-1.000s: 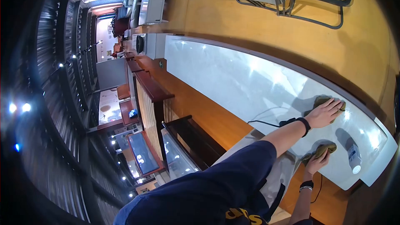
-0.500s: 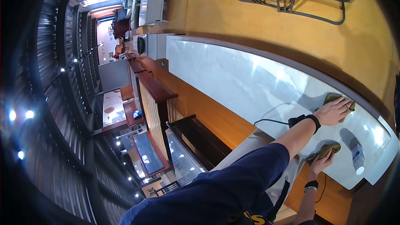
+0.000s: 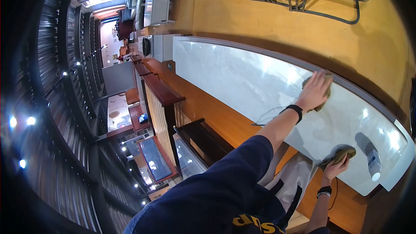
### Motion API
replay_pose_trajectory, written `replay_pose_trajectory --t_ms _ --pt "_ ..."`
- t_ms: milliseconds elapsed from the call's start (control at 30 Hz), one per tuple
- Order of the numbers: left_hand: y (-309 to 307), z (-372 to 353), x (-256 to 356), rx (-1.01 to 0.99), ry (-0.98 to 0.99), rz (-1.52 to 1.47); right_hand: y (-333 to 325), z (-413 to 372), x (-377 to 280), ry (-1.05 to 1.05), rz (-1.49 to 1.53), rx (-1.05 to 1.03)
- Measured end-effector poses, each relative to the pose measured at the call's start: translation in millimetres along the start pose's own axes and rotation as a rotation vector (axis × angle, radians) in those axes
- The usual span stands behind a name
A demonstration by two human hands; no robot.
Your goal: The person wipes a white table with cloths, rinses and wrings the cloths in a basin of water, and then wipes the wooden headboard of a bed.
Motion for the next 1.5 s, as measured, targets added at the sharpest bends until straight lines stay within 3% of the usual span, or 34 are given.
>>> replay_pose_trajectory --t_ms 100,233,333,400,533,600,800,933,1000,1067,1167,1367,1500 --pt "-4 1 -26 -0.05 -0.093 -0.037 0 1 0 -0.001 -0.018 -0.015" --pt "0 11 -17 -0.059 -0.1 0.004 -1 1 0 0.009 -0.004 -0.012" --pt "14 21 13 -0.126 -0.074 0.026 1 2 0 0.013 -0.017 -0.016" --pt "21 29 58 -0.057 0.105 0.097 -1 2 -3 -0.013 -0.019 0.007" --pt "28 41 133 -0.015 0.224 0.115 2 0 0 -0.031 -0.031 0.016" --pt "32 39 171 0.0 0.346 0.286 5 -1 4 -0.043 -0.032 0.024" --pt "38 34 188 0.079 0.348 0.283 -2 2 -3 -0.04 -0.035 0.04" --pt "40 37 161 0.028 0.348 0.274 -3 4 -4 -0.037 -0.045 0.032" --pt "33 42 134 0.042 0.282 0.065 -4 2 -6 -0.032 -0.029 0.022" --pt "23 43 114 0.11 0.241 0.05 -1 1 -3 -0.022 -0.034 0.018" --pt "28 44 65 0.002 0.078 -0.083 0 2 -2 -0.02 -0.045 0.016" --pt "-6 14 -24 0.058 -0.119 -0.087 2 2 0 -0.018 -0.048 -0.003" --pt "-23 -8 -79 0.138 -0.116 0.003 1 0 5 -0.002 -0.048 -0.013"
Point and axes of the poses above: each hand's wrist, its own z-axis towards the middle knuckle, its own y-axis out of the palm, x = y × z, the point moved 10 cm from there along z, towards the middle knuckle, and after that the axes turned 10 degrees about -x, right-handed, at the moved point
